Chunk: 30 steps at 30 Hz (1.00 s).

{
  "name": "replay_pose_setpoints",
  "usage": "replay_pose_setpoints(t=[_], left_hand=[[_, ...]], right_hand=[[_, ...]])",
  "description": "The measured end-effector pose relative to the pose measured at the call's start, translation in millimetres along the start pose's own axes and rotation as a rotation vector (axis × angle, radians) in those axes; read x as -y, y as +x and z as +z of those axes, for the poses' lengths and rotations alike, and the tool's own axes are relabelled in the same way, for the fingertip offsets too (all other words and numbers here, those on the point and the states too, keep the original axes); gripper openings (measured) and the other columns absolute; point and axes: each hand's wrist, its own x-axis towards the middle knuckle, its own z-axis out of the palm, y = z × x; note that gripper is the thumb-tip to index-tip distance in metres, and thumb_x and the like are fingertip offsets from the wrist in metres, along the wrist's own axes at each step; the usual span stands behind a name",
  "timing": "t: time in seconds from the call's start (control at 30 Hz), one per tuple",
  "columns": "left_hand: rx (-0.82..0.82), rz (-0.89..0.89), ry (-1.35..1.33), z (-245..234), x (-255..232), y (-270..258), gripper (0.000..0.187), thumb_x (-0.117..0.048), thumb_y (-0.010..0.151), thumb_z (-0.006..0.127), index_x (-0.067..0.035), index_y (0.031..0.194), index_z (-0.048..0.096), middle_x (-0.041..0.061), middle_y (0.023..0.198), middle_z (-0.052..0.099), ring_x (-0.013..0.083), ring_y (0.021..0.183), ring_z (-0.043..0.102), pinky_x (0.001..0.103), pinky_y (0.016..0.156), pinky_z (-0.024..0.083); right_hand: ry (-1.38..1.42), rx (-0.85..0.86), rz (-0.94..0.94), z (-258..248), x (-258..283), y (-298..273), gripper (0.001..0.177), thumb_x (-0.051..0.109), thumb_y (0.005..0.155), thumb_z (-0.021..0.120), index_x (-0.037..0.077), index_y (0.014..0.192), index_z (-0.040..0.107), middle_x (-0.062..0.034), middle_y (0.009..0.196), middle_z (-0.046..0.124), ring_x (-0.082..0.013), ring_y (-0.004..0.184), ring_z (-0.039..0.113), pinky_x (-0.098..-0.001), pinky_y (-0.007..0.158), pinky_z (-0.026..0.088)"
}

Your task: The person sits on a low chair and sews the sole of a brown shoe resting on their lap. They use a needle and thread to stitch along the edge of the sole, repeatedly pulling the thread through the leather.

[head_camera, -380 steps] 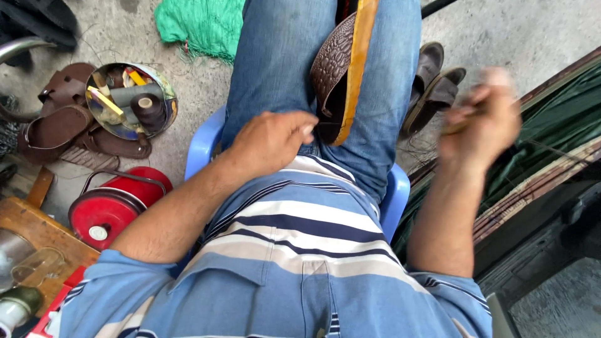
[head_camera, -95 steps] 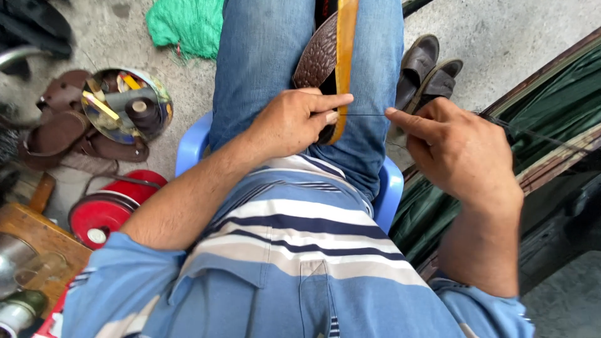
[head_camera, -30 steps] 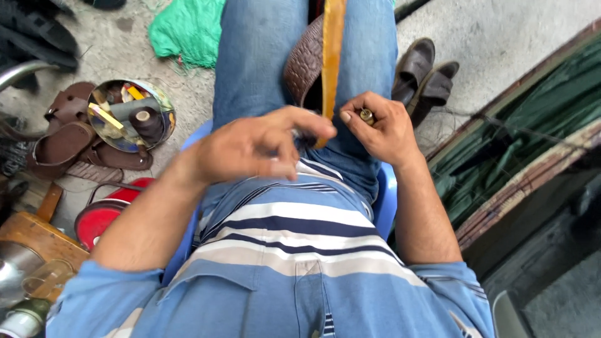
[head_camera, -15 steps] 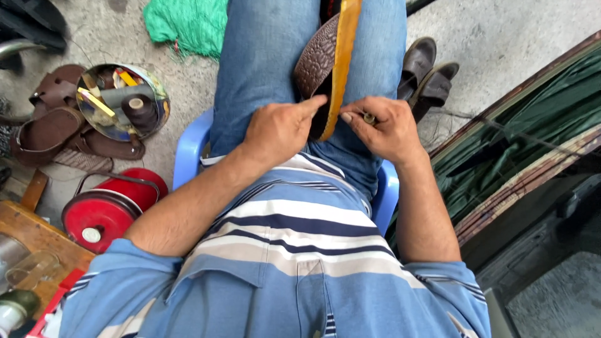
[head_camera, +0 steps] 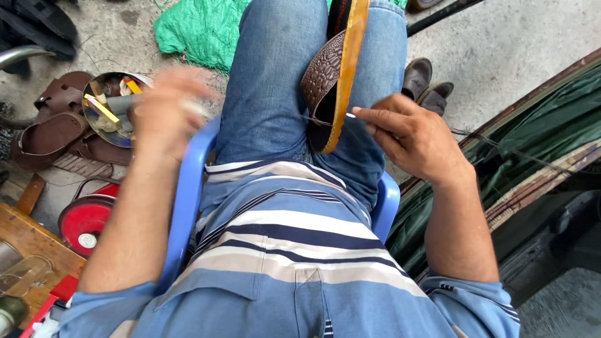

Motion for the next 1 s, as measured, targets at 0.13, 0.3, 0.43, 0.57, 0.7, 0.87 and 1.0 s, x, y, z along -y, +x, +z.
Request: replay_pose_setpoints(t=[0.13, 0.3, 0.43, 0.57, 0.7, 0.87, 1.0], left_hand=[[-0.547, 0.395, 0.141, 15, -10, -2, 0.018, -0.002, 0.09, 0.053, -0.008, 0.105, 0.045, 0.012, 0.099, 0.053, 0.0211, 0.089, 0.055, 0.03, 0.073, 0.05], [-0.115, 0.847, 0.71, 86, -9, -9, 0.026, -0.046, 0.09, 0.052, -0.027, 0.106, 0.06, -0.01, 0.098, 0.059, 0.0099, 0.094, 0.058, 0.041, 0.092, 0.034], [0.026, 0.656, 0.668, 106, -5, -17, 0.019, -0.034, 0.09, 0.054, -0.023, 0.105, 0.057, -0.007, 0.085, 0.057, 0.0151, 0.067, 0.059, 0.031, 0.065, 0.044], [0.0, 0.529, 0.49, 118, 2, -22, 0.01, -0.023, 0.086, 0.06, -0.022, 0.095, 0.064, -0.007, 0.079, 0.062, 0.015, 0.07, 0.064, 0.029, 0.059, 0.049], [-0.048, 0.51, 0.365, 135, 15, -20, 0.01, -0.022, 0.083, 0.064, -0.022, 0.092, 0.067, -0.008, 0.079, 0.064, 0.0142, 0.072, 0.064, 0.025, 0.059, 0.051], [-0.064, 0.477, 0.214, 147, 25, -12, 0.01, -0.016, 0.079, 0.066, -0.018, 0.088, 0.068, -0.002, 0.076, 0.062, 0.019, 0.073, 0.064, 0.028, 0.061, 0.053], [-0.039, 0.479, 0.107, 139, 24, -8, 0.01, -0.014, 0.078, 0.068, -0.016, 0.088, 0.069, -0.001, 0.076, 0.063, 0.0206, 0.074, 0.064, 0.028, 0.062, 0.054]], right_hand=[[-0.106, 0.086, -0.094, 11, -15, -6, 0.036, 0.003, 0.087, 0.057, 0.014, 0.121, 0.058, -0.0052, 0.098, 0.058, -0.0208, 0.077, 0.059, -0.0339, 0.062, 0.049], [-0.095, -0.041, -0.004, 21, -4, -1, 0.024, 0.008, 0.08, 0.062, 0.015, 0.103, 0.069, -0.0085, 0.089, 0.062, -0.0351, 0.071, 0.06, -0.0453, 0.055, 0.047], [-0.178, -0.032, 0.025, 21, -5, -5, 0.026, 0.011, 0.077, 0.063, 0.018, 0.102, 0.07, -0.0058, 0.088, 0.062, -0.0327, 0.07, 0.06, -0.0439, 0.057, 0.048], [-0.431, 0.013, 0.029, 23, -1, -6, 0.032, 0.015, 0.075, 0.063, 0.029, 0.103, 0.069, 0.0018, 0.085, 0.06, -0.023, 0.069, 0.061, -0.0357, 0.06, 0.052], [-0.632, 0.036, 0.053, 25, 16, -2, 0.033, 0.018, 0.074, 0.063, 0.033, 0.102, 0.07, 0.0048, 0.081, 0.06, -0.0177, 0.065, 0.06, -0.0305, 0.057, 0.052], [-0.762, -0.033, 0.101, 38, 21, -2, 0.031, 0.017, 0.071, 0.064, 0.027, 0.1, 0.071, 0.0048, 0.075, 0.054, -0.0157, 0.059, 0.059, -0.026, 0.051, 0.052], [-0.577, -0.103, -0.013, 38, -7, -7, 0.028, 0.011, 0.074, 0.065, 0.022, 0.099, 0.071, 0.0026, 0.08, 0.057, -0.019, 0.062, 0.059, -0.0293, 0.055, 0.051]])
